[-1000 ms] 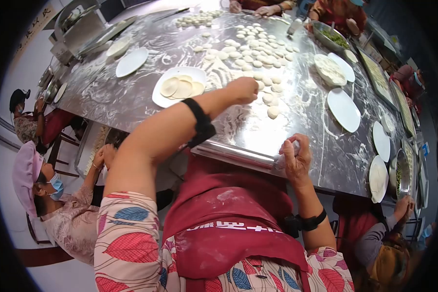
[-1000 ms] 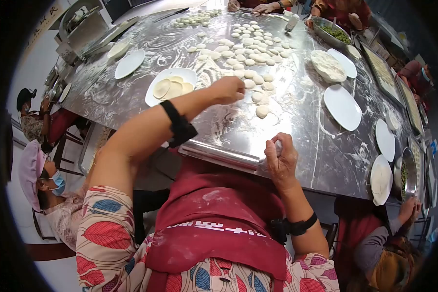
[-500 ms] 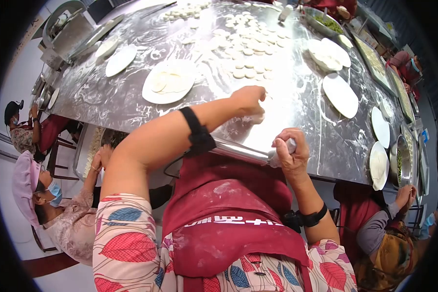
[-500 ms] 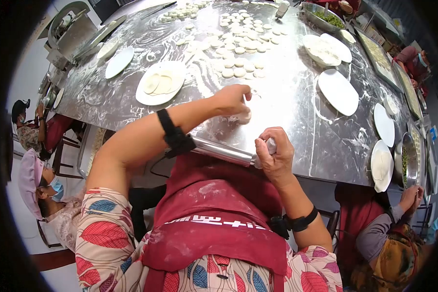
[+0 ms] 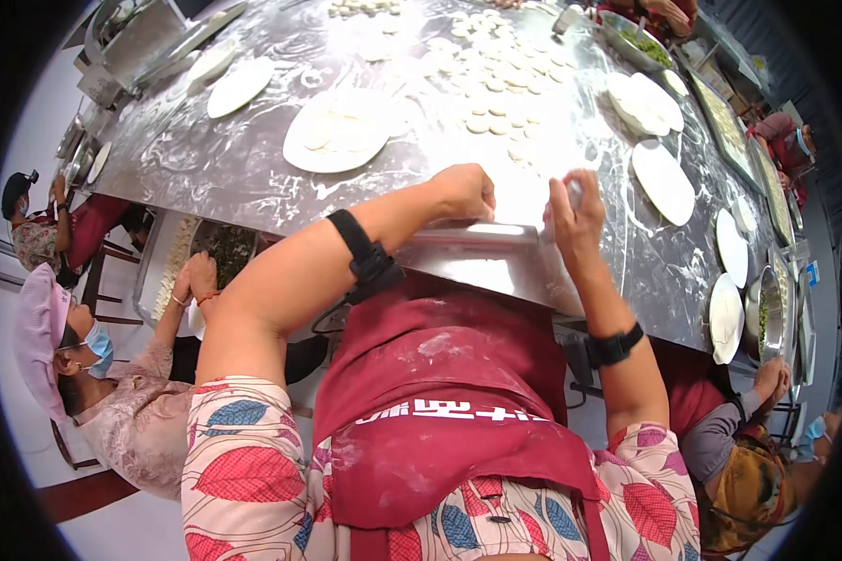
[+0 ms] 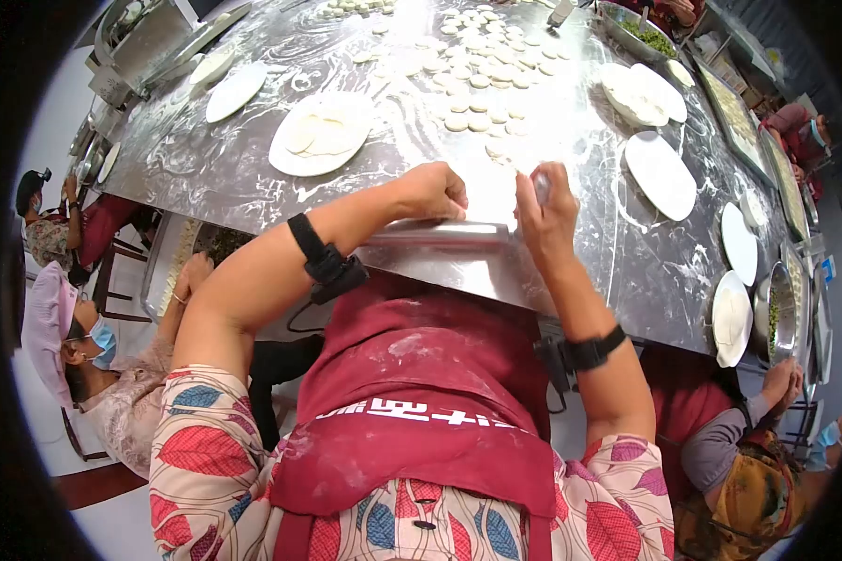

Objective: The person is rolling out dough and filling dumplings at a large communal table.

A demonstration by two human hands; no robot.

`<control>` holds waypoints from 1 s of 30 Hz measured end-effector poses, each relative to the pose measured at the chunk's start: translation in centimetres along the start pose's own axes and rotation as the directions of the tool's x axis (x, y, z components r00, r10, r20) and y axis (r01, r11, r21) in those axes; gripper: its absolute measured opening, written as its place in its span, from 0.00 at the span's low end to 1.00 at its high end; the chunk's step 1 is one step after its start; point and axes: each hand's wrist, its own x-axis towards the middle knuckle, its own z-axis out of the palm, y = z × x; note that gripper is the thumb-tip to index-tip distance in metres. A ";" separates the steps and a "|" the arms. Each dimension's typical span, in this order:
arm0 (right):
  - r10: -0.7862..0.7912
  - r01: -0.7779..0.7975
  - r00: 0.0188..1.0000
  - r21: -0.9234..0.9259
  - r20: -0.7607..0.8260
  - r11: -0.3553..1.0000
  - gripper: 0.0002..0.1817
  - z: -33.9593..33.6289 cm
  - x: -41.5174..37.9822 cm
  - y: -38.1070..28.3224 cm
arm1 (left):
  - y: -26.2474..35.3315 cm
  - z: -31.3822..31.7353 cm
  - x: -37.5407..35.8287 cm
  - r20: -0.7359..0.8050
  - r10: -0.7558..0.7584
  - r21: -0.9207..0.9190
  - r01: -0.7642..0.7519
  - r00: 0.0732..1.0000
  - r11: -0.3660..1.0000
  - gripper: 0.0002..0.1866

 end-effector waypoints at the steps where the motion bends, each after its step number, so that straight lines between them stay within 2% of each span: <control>1: -0.030 0.030 1.000 -0.025 -0.002 0.999 0.07 -0.6 -1.2 -0.1 | -0.2 0.2 -0.1 -0.049 -0.004 0.029 0.006 0.999 1.000 0.09; 3: -0.048 0.053 0.996 0.066 -0.071 0.996 0.07 -0.7 -4.0 -0.3 | -0.5 0.8 -0.6 -0.149 -0.017 0.086 0.031 0.989 0.996 0.09; 4: -0.086 0.085 0.993 -0.006 -0.086 0.996 0.07 -0.8 -4.3 -0.5 | -0.7 1.0 -0.8 -0.157 -0.106 -0.039 0.101 0.982 0.994 0.09; 7: -0.056 0.047 0.994 -0.090 -0.092 0.995 0.08 0.2 -1.2 0.7 | -0.1 1.2 -1.2 -0.102 -0.069 -0.050 0.064 0.992 0.997 0.10; 8: -0.175 0.149 0.976 -0.192 -0.130 0.970 0.08 0.9 0.5 2.8 | 0.6 1.1 -1.1 -0.109 -0.062 0.017 0.064 0.992 0.998 0.10; 9: 0.040 -0.049 0.995 -0.097 -0.093 0.994 0.09 1.4 1.3 0.5 | 1.3 0.9 -0.7 -0.122 -0.051 0.082 0.061 0.991 0.995 0.09; 10: -0.002 -0.009 0.997 -0.140 -0.076 0.990 0.08 1.5 1.9 1.3 | 1.9 0.7 -0.5 -0.139 -0.041 0.142 0.061 0.989 0.988 0.09; 13: -0.110 0.093 0.993 -0.256 -0.051 0.962 0.10 0.6 1.0 1.8 | 1.0 0.7 0.5 -0.011 0.031 0.049 -0.031 0.999 0.998 0.10; 14: -0.135 0.116 0.990 -0.290 -0.047 0.950 0.11 -0.2 -0.5 1.5 | 0.6 0.8 0.3 -0.011 0.096 0.070 -0.095 0.995 0.993 0.10; 15: -0.145 0.135 0.989 -0.277 -0.014 0.951 0.13 -1.1 -2.1 0.9 | 0.3 0.8 -0.1 -0.046 0.068 0.056 -0.066 0.997 0.996 0.10; 16: 0.008 -0.008 1.000 -0.144 -0.002 0.990 0.14 -1.5 -3.9 -0.5 | -0.1 0.7 -0.4 -0.079 0.041 0.043 -0.038 0.996 0.998 0.10; 17: 0.014 -0.015 1.000 -0.132 -0.002 0.991 0.14 -1.5 -3.9 -0.7 | -0.4 0.7 -0.7 -0.106 0.013 0.029 -0.010 0.994 1.000 0.09; 18: 0.025 -0.027 1.000 -0.117 -0.012 0.993 0.14 -1.5 -4.1 -0.7 | -0.7 0.4 -1.1 -0.080 -0.060 -0.073 0.054 0.995 0.996 0.07; 19: 0.041 -0.044 0.999 -0.102 -0.027 0.994 0.14 -1.4 -4.5 -0.8 | -0.8 0.2 -1.3 -0.047 -0.051 -0.080 0.047 0.998 0.996 0.07; 20: -0.156 0.141 0.987 -0.260 -0.037 0.955 0.13 -1.0 -2.9 0.6 | -0.8 0.0 -1.5 -0.011 -0.040 -0.089 0.039 0.999 0.995 0.07; 22: -0.054 0.043 0.997 -0.197 -0.050 0.979 0.13 0.5 0.5 1.0 | 0.4 -0.7 -1.4 0.011 -0.051 -0.033 0.051 0.999 0.998 0.07; 23: -0.084 0.071 0.995 -0.235 -0.046 0.969 0.13 1.1 1.8 1.6 | 0.5 -0.4 -0.7 -0.016 -0.028 0.012 0.028 0.999 1.000 0.07; 25: -0.027 0.018 0.999 -0.246 -0.031 0.969 0.14 1.7 2.7 1.7 | 0.3 0.1 0.3 -0.068 0.016 0.095 -0.009 0.998 0.995 0.07; 28: -0.221 0.204 0.975 -0.320 -0.016 0.925 0.14 -0.4 -0.5 0.8 | 0.0 0.2 0.0 0.015 0.041 0.077 -0.042 0.999 0.996 0.08; 29: -0.140 0.144 0.990 -0.243 0.033 0.959 0.14 -1.5 -2.4 0.4 | -0.2 0.0 -0.3 0.031 0.055 0.078 -0.057 0.998 0.995 0.08; 30: -0.020 0.022 1.000 -0.115 0.016 0.993 0.14 -1.7 -4.3 -0.2 | -1.2 0.4 -0.1 -0.026 0.046 0.056 -0.044 0.999 0.997 0.08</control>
